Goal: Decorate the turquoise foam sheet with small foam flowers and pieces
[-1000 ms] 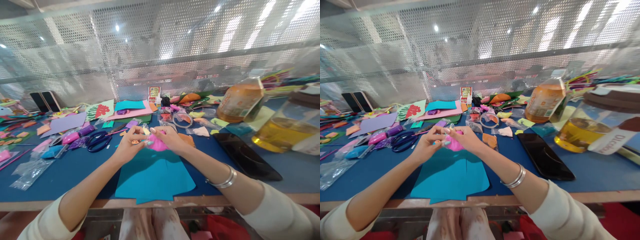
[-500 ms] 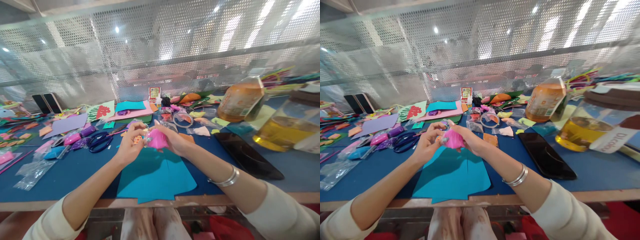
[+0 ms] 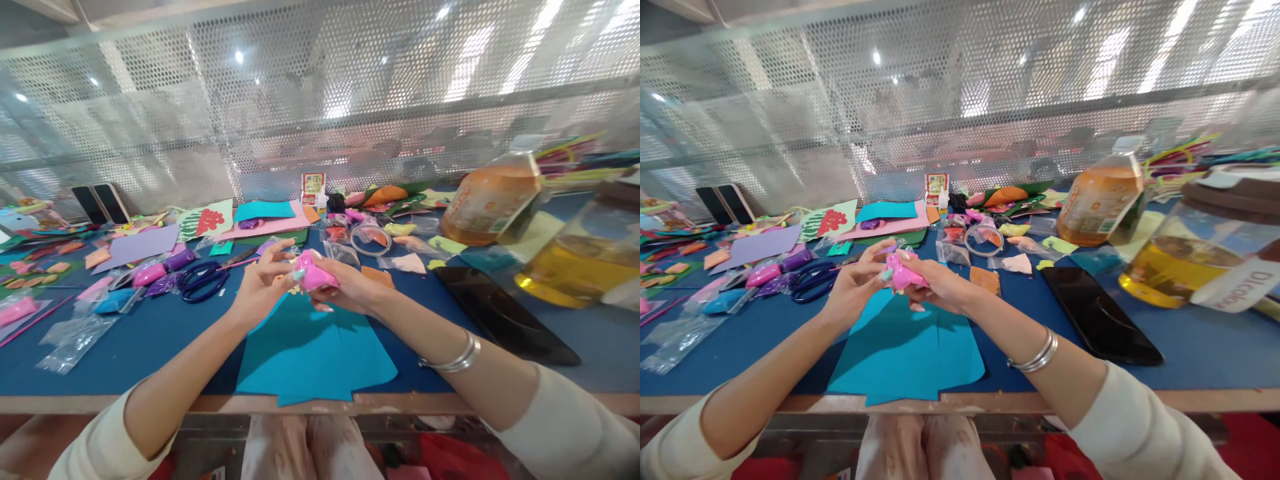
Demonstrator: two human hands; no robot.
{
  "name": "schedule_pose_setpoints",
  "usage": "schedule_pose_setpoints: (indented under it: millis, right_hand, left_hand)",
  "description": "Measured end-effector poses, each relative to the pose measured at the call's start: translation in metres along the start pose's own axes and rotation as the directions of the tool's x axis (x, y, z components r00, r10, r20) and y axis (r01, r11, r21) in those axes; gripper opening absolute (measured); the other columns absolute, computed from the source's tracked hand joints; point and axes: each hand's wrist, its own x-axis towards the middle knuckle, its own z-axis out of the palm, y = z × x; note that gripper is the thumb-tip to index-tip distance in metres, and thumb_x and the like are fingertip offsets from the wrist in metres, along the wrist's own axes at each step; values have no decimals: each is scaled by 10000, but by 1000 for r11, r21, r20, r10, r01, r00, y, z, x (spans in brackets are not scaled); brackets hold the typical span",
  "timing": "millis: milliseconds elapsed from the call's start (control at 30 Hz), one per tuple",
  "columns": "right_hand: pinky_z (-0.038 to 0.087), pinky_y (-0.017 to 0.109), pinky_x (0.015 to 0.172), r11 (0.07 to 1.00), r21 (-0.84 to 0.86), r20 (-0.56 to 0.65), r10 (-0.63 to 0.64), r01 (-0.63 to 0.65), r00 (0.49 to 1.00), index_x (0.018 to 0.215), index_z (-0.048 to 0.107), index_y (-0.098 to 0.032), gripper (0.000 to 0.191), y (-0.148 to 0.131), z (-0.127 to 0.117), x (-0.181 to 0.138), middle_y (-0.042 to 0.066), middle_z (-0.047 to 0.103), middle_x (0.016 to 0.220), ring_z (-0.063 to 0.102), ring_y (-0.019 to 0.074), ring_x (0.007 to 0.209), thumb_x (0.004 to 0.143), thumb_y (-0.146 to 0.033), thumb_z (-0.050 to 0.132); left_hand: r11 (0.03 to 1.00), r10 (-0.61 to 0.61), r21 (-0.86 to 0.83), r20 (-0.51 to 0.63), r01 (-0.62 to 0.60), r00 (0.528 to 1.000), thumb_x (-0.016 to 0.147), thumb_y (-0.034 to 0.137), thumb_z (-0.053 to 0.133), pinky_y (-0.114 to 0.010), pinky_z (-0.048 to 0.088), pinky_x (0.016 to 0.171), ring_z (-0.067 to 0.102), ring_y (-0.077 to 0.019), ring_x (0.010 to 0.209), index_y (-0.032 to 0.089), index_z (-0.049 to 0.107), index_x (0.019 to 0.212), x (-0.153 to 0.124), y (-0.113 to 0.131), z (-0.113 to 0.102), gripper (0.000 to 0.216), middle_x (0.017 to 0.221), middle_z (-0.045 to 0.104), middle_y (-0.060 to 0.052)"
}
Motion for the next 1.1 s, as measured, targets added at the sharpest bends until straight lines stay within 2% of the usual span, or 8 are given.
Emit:
schedule_pose_setpoints:
  millis: [167,267,400,600,733,900,1000,1100]
  right_hand:
    - [328,199,403,995,-103,15,-5,6,1000,632,526,-150,469,0,-7,-1,-85,277,422,219,60,386,806,-584,480]
    - [337,198,388,994,-100,12,54,-52,998,630,515,-155,435,0,-11,0,-86,269,419,205,60,371,837,-534,460]
    - [378,218,393,991,20,-24,134,-133,991,598,469,-171,372,1,-12,2,-79,280,384,197,63,344,835,-456,442]
    - [318,205,354,997,72,-187,24,-10,982,566,407,-191,326,-2,-6,3,-86,239,398,174,64,358,772,-405,541]
    - [274,202,338,989,143,-253,9,28,968,530,388,-191,364,-4,0,2,-80,240,408,173,61,360,740,-419,578]
    - [276,226,343,978,209,-273,36,22,961,444,343,-196,390,-12,1,-3,-69,205,361,183,67,336,734,-371,537]
    - [242,225,336,974,227,-287,68,-1,955,426,327,-196,408,-15,-1,-5,-60,225,349,175,66,339,713,-376,556]
    - [224,219,338,976,216,-301,67,0,951,430,330,-192,417,-15,-2,-6,-58,246,365,173,61,348,708,-392,568]
  left_hand:
    - [969,80,232,7,-79,997,780,420,622,-434,398,968,487,-231,1084,254,723,776,0,-3,-1,194,1160,519,-64]
    - [963,75,261,6,-74,997,770,439,626,-430,413,943,494,-236,1050,235,727,717,0,-2,0,233,1106,522,-76]
    - [978,54,207,-60,-40,997,718,436,682,-421,448,886,505,-230,1000,244,738,717,2,-3,2,200,1099,530,-72]
    - [981,93,185,-175,-60,980,657,382,747,-373,441,888,507,-211,1005,262,739,737,6,-7,-2,145,1040,539,-52]
    - [925,205,360,-196,-124,959,674,355,737,-335,436,855,524,-181,944,243,730,722,3,-4,-5,122,954,516,-37]
    - [778,381,577,-118,-249,917,783,312,634,-312,434,752,519,-163,877,233,716,795,-5,3,-2,114,976,505,-45]
    - [779,374,561,-57,-280,926,848,286,543,-310,432,739,521,-163,872,221,693,896,-6,5,0,170,978,513,-56]
    - [775,374,561,-39,-290,926,843,278,540,-312,433,760,524,-174,898,211,647,957,-6,7,0,170,973,518,-56]
